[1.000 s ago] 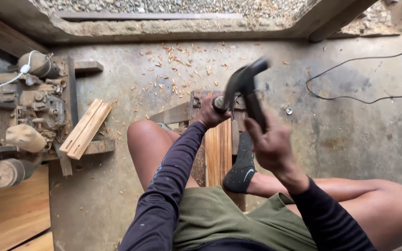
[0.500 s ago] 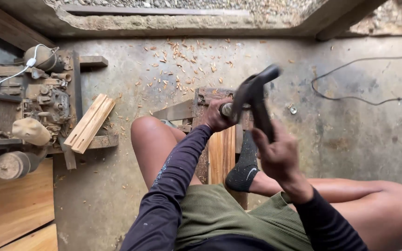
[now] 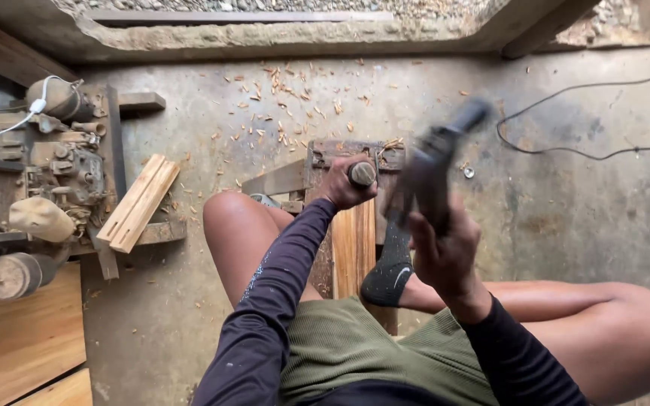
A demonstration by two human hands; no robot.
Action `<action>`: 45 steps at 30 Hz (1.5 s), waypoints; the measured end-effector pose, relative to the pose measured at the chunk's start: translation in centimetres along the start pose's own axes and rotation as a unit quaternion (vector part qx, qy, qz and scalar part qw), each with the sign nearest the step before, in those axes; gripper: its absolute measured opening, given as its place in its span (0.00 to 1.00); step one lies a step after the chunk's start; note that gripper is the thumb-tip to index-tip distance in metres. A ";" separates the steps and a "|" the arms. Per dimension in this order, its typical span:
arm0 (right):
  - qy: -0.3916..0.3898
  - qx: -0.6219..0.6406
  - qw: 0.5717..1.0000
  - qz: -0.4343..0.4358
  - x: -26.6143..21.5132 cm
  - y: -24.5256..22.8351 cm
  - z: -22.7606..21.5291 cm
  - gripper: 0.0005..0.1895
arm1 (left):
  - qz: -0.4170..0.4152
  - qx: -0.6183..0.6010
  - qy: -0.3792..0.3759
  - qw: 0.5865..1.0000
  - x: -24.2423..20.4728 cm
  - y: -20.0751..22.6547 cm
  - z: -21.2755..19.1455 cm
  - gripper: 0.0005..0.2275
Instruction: Use a mallet and hammer to split pieces of wood.
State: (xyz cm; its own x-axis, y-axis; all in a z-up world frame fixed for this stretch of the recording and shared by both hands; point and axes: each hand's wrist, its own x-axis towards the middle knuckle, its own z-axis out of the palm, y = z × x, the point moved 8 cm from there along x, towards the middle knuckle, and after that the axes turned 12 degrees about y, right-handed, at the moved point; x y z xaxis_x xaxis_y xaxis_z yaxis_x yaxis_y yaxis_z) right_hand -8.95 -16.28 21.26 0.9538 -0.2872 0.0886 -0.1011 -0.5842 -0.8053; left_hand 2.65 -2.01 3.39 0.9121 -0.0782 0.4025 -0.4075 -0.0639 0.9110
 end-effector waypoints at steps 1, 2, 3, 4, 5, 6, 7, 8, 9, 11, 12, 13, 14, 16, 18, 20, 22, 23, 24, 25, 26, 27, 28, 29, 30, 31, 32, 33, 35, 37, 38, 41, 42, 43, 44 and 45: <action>-0.002 0.000 1.000 0.005 -0.1 2.7 1.1 0.22 | -0.005 0.000 -0.002 1.000 -0.3 -0.1 0.0 0.14; -0.025 -0.056 0.997 -0.036 -0.5 4.9 2.5 0.23 | -0.032 0.016 -0.018 0.999 -0.7 -0.4 0.2 0.12; -0.043 -0.111 0.990 -0.077 -0.6 6.9 4.0 0.23 | -0.055 0.030 -0.036 0.997 -0.6 -0.9 0.4 0.10; -0.041 -0.111 0.990 -0.074 -0.8 7.2 4.1 0.23 | -0.055 0.029 -0.040 0.997 -1.0 -1.5 0.3 0.10; -0.045 -0.147 0.982 -0.114 0.2 6.9 4.5 0.24 | 0.071 0.066 -0.016 0.995 0.3 -0.6 -0.1 0.14; -0.049 -0.182 0.970 -0.153 1.3 6.6 4.9 0.24 | 0.196 0.102 0.007 0.975 1.2 0.4 -0.4 0.17; -0.043 -0.185 0.970 -0.152 1.1 5.0 4.0 0.24 | 0.200 0.097 0.005 0.975 2.3 -1.8 -0.3 0.17; -0.036 -0.145 0.986 -0.075 1.2 4.5 2.9 0.24 | 0.043 0.034 0.051 0.997 4.1 -6.2 -1.2 0.11; -0.038 -0.105 0.994 0.000 0.7 4.0 2.1 0.25 | -0.121 -0.027 0.100 0.987 4.3 -11.0 -2.1 0.05; -0.032 -0.024 0.998 0.053 -1.1 5.9 1.2 0.24 | -0.171 -0.103 0.168 0.965 5.2 -8.8 -3.7 0.07; -0.023 0.060 0.992 0.106 -1.5 7.1 0.9 0.23 | -0.217 -0.177 0.229 0.932 6.1 -8.3 -4.7 0.09; -0.024 0.060 0.992 0.107 -2.0 8.4 0.7 0.23 | -0.219 -0.176 0.230 0.932 6.4 -5.8 -5.4 0.09; -0.017 0.115 0.983 0.145 -2.7 10.0 0.5 0.22 | -0.163 -0.231 0.238 0.929 7.1 -2.6 -6.3 0.12; -0.018 0.161 0.963 0.213 -6.8 12.4 0.0 0.21 | -0.139 -0.275 0.244 0.920 4.4 2.3 -7.6 0.16; 0.001 0.202 0.957 0.208 -5.8 13.0 0.9 0.23 | -0.201 -0.286 0.171 0.921 6.2 4.6 -7.9 0.20; -0.005 0.227 0.945 0.237 -7.0 14.4 1.3 0.23 | -0.182 -0.262 0.169 0.933 5.6 2.7 -6.8 0.20; -0.011 0.251 0.931 0.266 -7.9 15.2 2.0 0.22 | -0.163 -0.238 0.166 0.943 4.7 0.8 -5.6 0.21; -0.012 0.243 0.931 0.270 -8.0 15.4 2.2 0.22 | -0.169 -0.216 0.204 0.940 4.1 -0.6 -5.6 0.20; -0.012 0.236 0.932 0.275 -8.1 15.5 2.3 0.22 | -0.175 -0.194 0.241 0.935 3.5 -1.9 -5.5 0.18; -0.013 0.235 0.932 0.277 -8.1 15.6 2.4 0.22 | -0.177 -0.193 0.241 0.934 3.4 -2.1 -5.4 0.18; -0.016 0.233 0.931 0.281 -8.2 15.6 2.5 0.21 | -0.134 -0.196 0.220 0.946 3.6 -1.5 -5.1 0.16; -0.018 0.232 0.930 0.285 -8.3 15.7 2.6 0.21 | -0.091 -0.199 0.199 0.955 3.7 -0.8 -4.8 0.14; -0.019 0.231 0.929 0.287 -8.4 15.9 2.7 0.21 | -0.094 -0.198 0.198 0.955 3.4 -1.2 -4.7 0.14; -0.026 0.244 0.934 0.261 -8.2 15.7 2.9 0.21 | -0.086 -0.187 0.194 0.959 3.3 -1.5 -4.5 0.14; -0.033 0.256 0.937 0.235 -8.1 15.4 3.1 0.21 | -0.077 -0.175 0.190 0.963 3.2 -1.8 -4.4 0.14; -0.031 0.257 0.937 0.236 -8.1 15.4 3.2 0.21 | -0.077 -0.175 0.188 0.963 3.3 -1.8 -4.2 0.14; -0.032 0.254 0.933 0.253 -8.2 15.6 3.4 0.21 | -0.096 -0.200 0.176 0.959 3.5 -1.9 -3.8 0.13; -0.033 0.249 0.929 0.272 -8.5 15.8 3.6 0.20 | -0.117 -0.226 0.166 0.953 3.3 -2.2 -3.4 0.13; -0.036 0.250 0.926 0.280 -8.6 15.7 3.7 0.20 | -0.105 -0.199 0.162 0.961 3.0 -2.0 -3.3 0.12; -0.040 0.251 0.923 0.288 -8.7 15.4 3.8 0.20 | -0.092 -0.170 0.159 0.968 2.6 -1.8 -3.2 0.12; -0.039 0.254 0.922 0.289 -8.6 15.1 3.9 0.20 | -0.077 -0.153 0.161 0.972 2.4 -1.7 -3.3 0.12; -0.038 0.246 0.922 0.298 -8.4 14.3 3.9 0.19 | -0.060 -0.131 0.159 0.977 2.3 -1.4 -3.3 0.11; -0.039 0.236 0.923 0.303 -8.3 14.1 3.9 0.19 | -0.055 -0.126 0.155 0.978 2.2 -1.2 -3.2 0.11; -0.039 0.235 0.923 0.304 -8.2 13.8 3.8 0.19 | -0.056 -0.127 0.155 0.978 2.2 -1.1 -3.2 0.11; -0.044 0.229 0.926 0.296 -8.0 13.5 3.8 0.20 | -0.055 -0.127 0.158 0.978 2.1 -1.0 -3.2 0.11; -0.050 0.224 0.930 0.288 -7.8 13.1 3.8 0.21 | -0.053 -0.126 0.160 0.978 2.1 -0.8 -3.3 0.11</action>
State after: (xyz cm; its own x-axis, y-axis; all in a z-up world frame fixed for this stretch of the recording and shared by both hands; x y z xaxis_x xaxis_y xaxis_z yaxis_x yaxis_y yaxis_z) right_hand -16.66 -18.78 7.76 0.8011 -0.3699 -0.4705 -0.4972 0.0264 -0.8673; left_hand 5.10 1.18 3.79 0.9327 0.2331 0.2751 -0.3220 0.1955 0.9263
